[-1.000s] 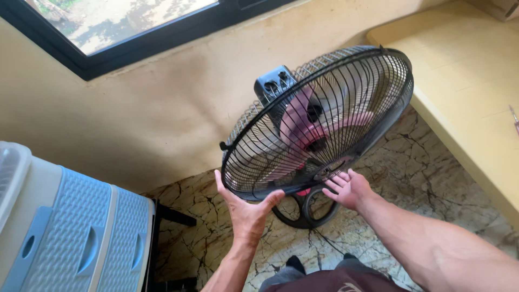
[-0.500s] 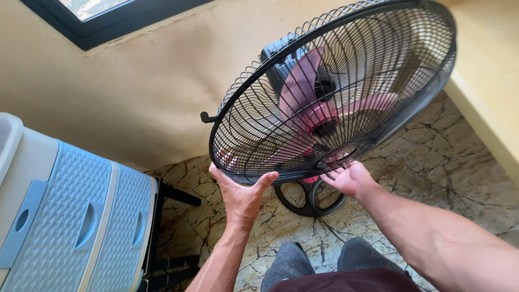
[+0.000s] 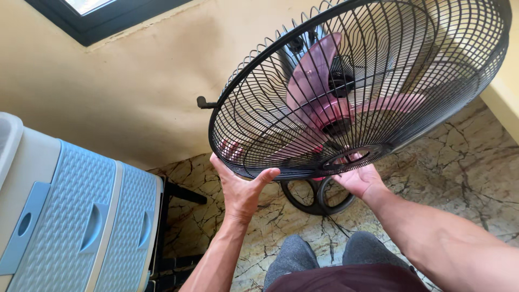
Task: The person disassembles a standing electric fan. Using a screwdriver, they remove the front grille, then detach the fan blades and the central hub cap. The removed parts are placed on a nearby table.
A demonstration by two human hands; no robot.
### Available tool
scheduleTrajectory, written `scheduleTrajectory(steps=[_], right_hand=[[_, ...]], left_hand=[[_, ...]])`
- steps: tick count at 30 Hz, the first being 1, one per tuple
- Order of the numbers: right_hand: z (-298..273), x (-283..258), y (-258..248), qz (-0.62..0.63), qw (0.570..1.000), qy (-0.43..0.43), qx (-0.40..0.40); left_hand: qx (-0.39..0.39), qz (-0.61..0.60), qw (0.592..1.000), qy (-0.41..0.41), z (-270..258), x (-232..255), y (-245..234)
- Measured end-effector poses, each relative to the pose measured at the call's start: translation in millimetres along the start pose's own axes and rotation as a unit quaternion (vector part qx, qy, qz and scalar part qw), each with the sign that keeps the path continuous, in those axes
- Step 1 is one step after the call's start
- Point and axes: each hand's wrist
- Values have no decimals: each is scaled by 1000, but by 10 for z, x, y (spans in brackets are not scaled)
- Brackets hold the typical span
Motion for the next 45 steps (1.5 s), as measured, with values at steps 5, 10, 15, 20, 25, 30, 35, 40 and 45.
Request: scheduleTrajectory(steps=[5, 10, 15, 20, 25, 30, 35, 40, 45], right_hand=[[-73, 19, 88, 49, 998, 23, -23], [-12, 124, 67, 35, 997, -26, 59], [516, 98, -155, 198, 970, -127, -57], [751, -68, -239, 244, 964, -100, 24], [760, -245, -281, 160, 984, -72, 32], [936, -225, -441, 216, 973, -61, 46], [951, -239, -543, 81, 996, -35, 5], [963, -313, -519, 86, 995, -41, 11], [1074, -361, -608, 93, 995, -35, 9]], left_hand=[[0, -3, 1000, 18, 12, -2, -8], [-8, -33, 999, 0, 11, -63, -31], [-4, 0, 1000, 10, -9, -53, 12], [-6, 20, 1000, 7, -10, -24, -7], [4, -21, 1000, 2, -138, -15, 73], [-10, -19, 999, 24, -66, -35, 34], [-37, -126, 991, 0, -17, -33, -57], [-21, -120, 993, 3, 19, -53, -30], [-18, -115, 993, 36, 38, -112, 3]])
Point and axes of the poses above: each hand's wrist, its own z-axis towards the middle knuckle, its own y-axis out of the palm, x = y × z, and after that the axes turned 9 degrees about y, right-handed
